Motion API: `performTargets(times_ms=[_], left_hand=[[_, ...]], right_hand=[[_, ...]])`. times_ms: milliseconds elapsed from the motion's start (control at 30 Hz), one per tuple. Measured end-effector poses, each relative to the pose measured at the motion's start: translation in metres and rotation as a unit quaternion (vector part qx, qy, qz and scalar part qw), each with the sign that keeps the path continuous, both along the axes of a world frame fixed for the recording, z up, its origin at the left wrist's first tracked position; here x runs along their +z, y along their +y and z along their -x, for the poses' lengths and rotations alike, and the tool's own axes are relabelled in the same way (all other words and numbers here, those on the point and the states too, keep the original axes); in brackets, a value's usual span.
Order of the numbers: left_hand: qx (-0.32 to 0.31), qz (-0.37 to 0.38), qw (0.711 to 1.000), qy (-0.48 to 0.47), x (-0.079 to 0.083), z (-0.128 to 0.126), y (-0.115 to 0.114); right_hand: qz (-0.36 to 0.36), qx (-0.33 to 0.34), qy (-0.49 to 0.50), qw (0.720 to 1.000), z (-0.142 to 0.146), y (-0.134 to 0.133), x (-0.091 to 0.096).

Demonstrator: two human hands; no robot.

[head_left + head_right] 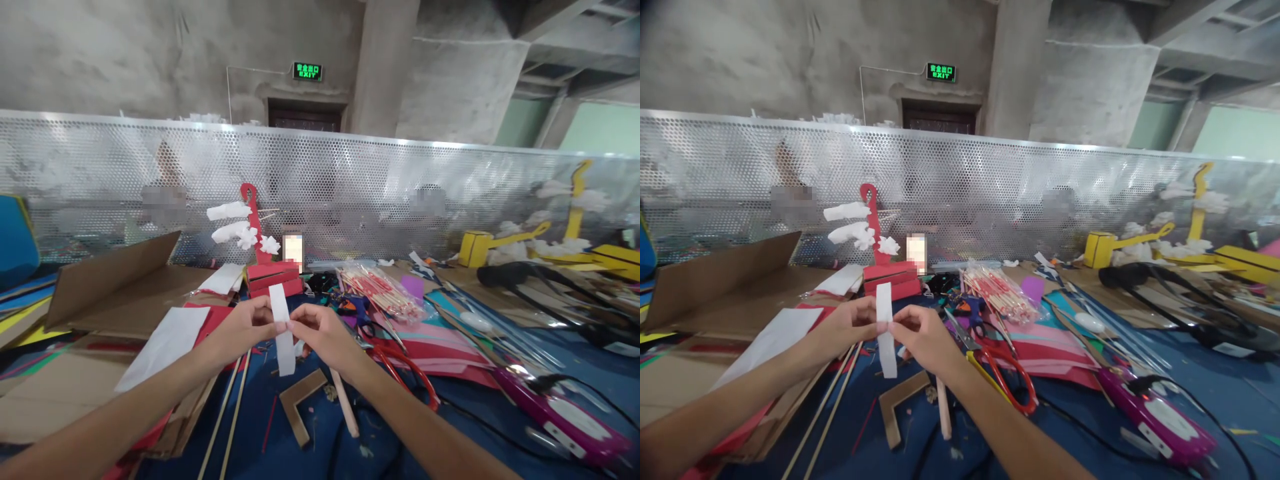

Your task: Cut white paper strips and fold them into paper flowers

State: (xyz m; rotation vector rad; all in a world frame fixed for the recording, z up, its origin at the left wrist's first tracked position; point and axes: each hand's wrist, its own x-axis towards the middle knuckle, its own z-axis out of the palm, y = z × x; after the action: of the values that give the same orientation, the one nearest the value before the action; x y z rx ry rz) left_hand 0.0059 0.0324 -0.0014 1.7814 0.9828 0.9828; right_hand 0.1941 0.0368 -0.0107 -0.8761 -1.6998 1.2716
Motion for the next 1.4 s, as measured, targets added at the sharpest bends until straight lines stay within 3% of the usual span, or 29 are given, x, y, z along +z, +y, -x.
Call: performTargets(times_ms=[433,567,667,1033,1233,1400], left_hand=[[-0.019,0.008,1.000,0.013,0.012,0.000,-0.010],[0.001,-0.011,1.000,0.023,0.012,0.000,-0.007],[0.004,-0.030,0.999,0.029,0.011,0.000,-0.007],[-0.011,-0.047,0.998,0.038,0.017,-0.002,-0.009],[0.014,-0.088,0.994,0.059,0.020,-0.002,-0.011],[0.028,-0.094,0.992,0.081,0.022,-0.003,-0.014]], right_hand=[[-0.006,-0.007,0.008,1.000,-0.001,0.005,-0.004],[-0.063,-0.060,0.017,0.996,-0.002,0.002,-0.002],[-0.115,-0.053,-0.022,0.992,-0.002,-0.004,0.002],[-0.070,-0.026,0.018,0.997,-0.002,0.004,0.003],[-0.078,-0.022,-0.046,0.996,0.000,-0.006,0.010],[-0.130,-0.023,-0.089,0.987,0.001,-0.013,0.012]])
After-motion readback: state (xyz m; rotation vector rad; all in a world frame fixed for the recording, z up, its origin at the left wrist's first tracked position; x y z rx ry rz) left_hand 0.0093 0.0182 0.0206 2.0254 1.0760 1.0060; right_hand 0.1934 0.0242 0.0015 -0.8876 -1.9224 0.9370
